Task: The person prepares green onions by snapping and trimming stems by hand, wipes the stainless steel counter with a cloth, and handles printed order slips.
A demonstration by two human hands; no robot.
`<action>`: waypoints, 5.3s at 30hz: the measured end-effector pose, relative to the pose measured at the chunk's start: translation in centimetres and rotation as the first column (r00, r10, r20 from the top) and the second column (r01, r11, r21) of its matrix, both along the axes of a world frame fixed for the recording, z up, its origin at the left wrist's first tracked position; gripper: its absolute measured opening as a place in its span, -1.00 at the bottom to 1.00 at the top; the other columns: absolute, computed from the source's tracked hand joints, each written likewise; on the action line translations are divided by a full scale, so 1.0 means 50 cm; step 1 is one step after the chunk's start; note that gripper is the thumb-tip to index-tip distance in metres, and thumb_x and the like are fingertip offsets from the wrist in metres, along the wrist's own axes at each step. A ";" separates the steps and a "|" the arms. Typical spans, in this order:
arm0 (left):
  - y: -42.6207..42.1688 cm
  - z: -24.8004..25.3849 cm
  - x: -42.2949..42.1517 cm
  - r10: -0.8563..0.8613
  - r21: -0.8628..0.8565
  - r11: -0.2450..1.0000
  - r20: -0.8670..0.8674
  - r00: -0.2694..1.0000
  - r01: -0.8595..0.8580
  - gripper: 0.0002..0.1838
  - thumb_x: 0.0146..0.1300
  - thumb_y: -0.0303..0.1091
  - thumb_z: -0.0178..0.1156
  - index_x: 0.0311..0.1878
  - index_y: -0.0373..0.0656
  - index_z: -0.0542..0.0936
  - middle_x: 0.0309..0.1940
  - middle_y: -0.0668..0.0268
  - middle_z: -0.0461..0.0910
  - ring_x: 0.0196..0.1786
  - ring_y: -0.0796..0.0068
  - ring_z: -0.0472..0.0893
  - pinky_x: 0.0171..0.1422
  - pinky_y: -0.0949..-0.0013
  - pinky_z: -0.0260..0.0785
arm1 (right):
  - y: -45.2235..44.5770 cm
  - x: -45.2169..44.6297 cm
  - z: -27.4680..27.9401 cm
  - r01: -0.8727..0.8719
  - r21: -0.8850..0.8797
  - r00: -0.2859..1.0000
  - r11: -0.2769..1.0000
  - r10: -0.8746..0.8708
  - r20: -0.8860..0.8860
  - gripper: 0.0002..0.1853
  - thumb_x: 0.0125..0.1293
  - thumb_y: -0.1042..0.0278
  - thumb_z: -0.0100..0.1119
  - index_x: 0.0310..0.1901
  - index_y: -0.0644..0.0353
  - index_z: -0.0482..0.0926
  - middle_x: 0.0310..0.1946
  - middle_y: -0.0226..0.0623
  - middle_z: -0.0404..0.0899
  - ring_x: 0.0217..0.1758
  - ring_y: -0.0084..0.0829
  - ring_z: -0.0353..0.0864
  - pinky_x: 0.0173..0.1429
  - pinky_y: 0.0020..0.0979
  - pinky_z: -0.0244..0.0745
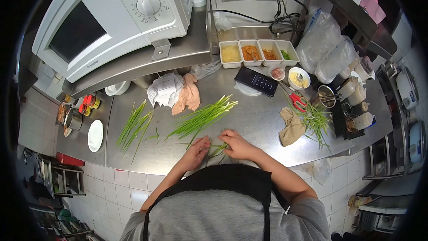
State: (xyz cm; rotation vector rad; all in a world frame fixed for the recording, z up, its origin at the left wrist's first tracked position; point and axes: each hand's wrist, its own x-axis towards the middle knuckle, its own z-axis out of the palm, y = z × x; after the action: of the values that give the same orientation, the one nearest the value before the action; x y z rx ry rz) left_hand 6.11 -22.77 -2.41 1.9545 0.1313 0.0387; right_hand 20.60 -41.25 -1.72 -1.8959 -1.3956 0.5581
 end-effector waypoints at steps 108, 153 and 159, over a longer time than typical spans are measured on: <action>-0.480 0.155 0.429 -0.498 -0.361 0.777 0.150 0.854 0.516 -0.71 0.19 -0.32 0.25 -0.14 -0.36 0.59 -0.29 0.22 0.64 -0.28 0.52 0.60 -0.17 0.48 0.44 | -0.422 0.036 0.178 0.959 0.040 0.248 0.280 -0.766 -0.594 -0.86 0.22 0.34 0.24 -0.22 0.17 0.60 -0.46 -0.49 0.61 -0.40 -0.69 0.54 -0.36 -0.61 0.37; -0.547 0.163 0.503 -0.314 0.411 0.884 0.173 0.934 0.221 -0.76 0.11 -0.26 0.28 -0.14 -0.05 0.62 -0.13 0.32 0.56 -0.02 0.42 0.50 0.20 0.15 0.05 | -0.635 0.279 0.241 0.864 0.248 0.500 0.437 -0.698 -0.513 -0.82 0.28 0.36 0.09 -0.26 0.27 0.63 -0.50 -0.37 0.59 -0.45 -0.59 0.51 -0.32 -0.50 0.39; -0.576 0.282 0.488 -0.505 0.644 0.764 0.544 0.670 0.052 -0.59 0.10 -0.28 0.27 0.07 0.05 0.52 0.15 0.37 0.39 0.25 0.37 0.32 0.31 0.04 -0.10 | -0.609 0.249 0.250 0.670 0.082 0.728 0.737 -0.675 0.122 -0.81 0.13 0.40 0.12 -0.28 0.30 0.62 -0.42 0.04 0.56 -0.30 0.01 0.56 -0.17 -0.15 0.44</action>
State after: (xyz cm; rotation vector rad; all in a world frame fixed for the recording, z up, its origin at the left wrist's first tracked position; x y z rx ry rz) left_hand 30.52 -51.59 11.70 2.4093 -0.8113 0.6784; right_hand 33.03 -71.69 10.77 -2.2642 -0.6769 0.0288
